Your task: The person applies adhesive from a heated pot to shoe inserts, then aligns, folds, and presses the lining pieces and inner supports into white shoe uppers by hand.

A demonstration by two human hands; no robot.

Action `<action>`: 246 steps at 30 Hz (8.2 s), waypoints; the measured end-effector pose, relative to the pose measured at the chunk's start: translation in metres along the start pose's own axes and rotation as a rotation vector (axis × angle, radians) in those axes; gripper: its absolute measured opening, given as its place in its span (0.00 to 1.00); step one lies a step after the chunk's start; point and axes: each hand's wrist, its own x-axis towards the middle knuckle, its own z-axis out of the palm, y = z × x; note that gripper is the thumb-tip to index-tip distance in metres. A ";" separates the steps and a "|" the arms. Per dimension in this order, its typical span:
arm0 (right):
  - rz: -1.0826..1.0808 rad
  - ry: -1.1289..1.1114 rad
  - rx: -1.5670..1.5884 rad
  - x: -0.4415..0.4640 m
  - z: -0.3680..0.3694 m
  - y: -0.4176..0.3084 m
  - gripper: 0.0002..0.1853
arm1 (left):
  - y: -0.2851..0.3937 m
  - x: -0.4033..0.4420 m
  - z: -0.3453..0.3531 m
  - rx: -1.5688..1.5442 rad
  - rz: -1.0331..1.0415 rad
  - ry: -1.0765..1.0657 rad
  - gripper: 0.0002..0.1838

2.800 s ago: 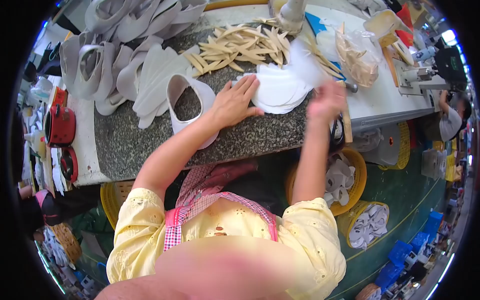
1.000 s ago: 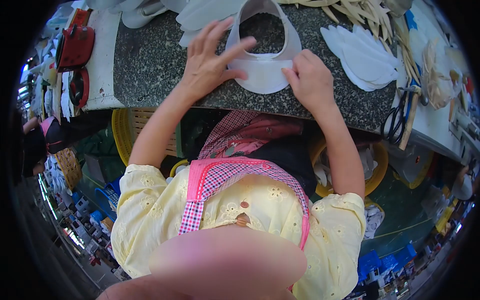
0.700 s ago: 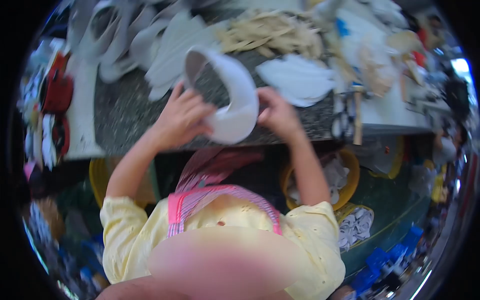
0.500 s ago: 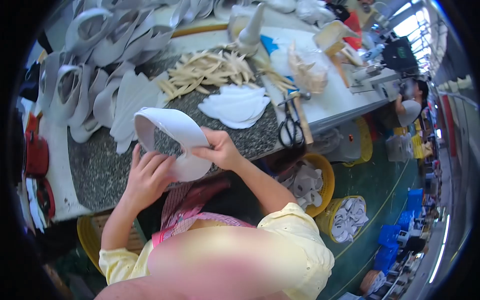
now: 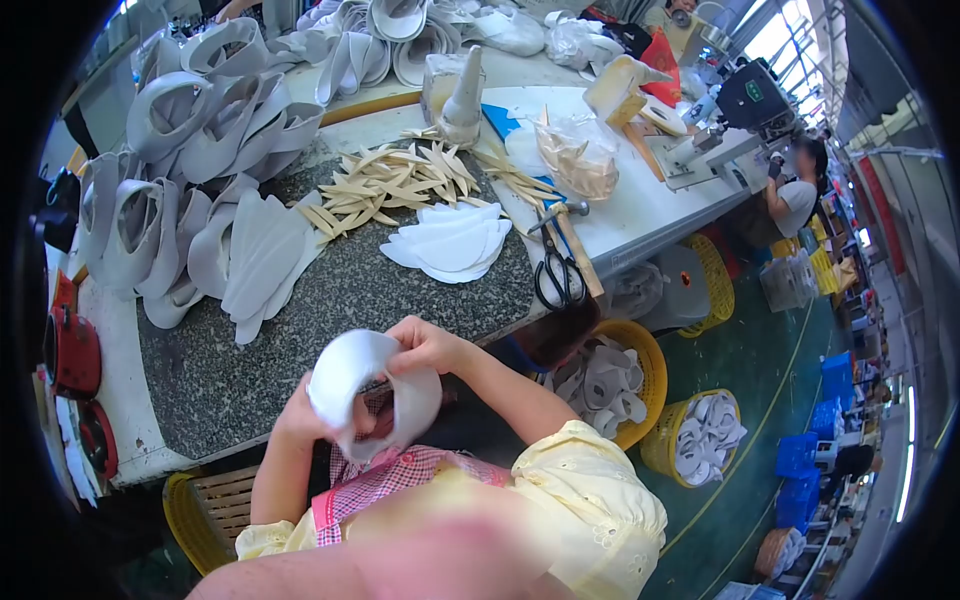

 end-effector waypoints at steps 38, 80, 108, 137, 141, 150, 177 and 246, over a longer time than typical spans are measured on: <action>-0.572 0.624 -0.375 0.042 0.049 -0.029 0.11 | 0.001 0.043 -0.021 1.700 1.057 0.805 0.20; -0.525 0.498 -0.785 0.061 -0.002 -0.024 0.09 | 0.034 0.030 -0.110 0.634 0.430 0.278 0.21; -0.348 0.075 -1.141 0.010 -0.005 0.047 0.22 | -0.036 0.024 -0.093 1.559 0.278 0.016 0.16; -0.566 0.259 -1.254 0.110 0.099 0.004 0.24 | 0.096 -0.004 -0.152 2.080 0.294 0.031 0.07; -0.513 0.345 -1.441 0.107 0.083 0.002 0.24 | 0.106 -0.007 -0.168 2.002 0.366 -0.067 0.08; -0.351 0.251 -1.339 0.162 0.104 0.031 0.39 | 0.123 0.042 -0.166 0.945 0.543 0.846 0.11; -0.290 -0.043 -1.268 0.169 0.140 0.072 0.26 | 0.287 -0.398 -0.395 2.032 -0.249 1.831 0.05; -0.671 0.152 -1.056 0.149 0.130 0.073 0.18 | 0.197 -0.495 -0.440 -0.178 1.454 1.726 0.15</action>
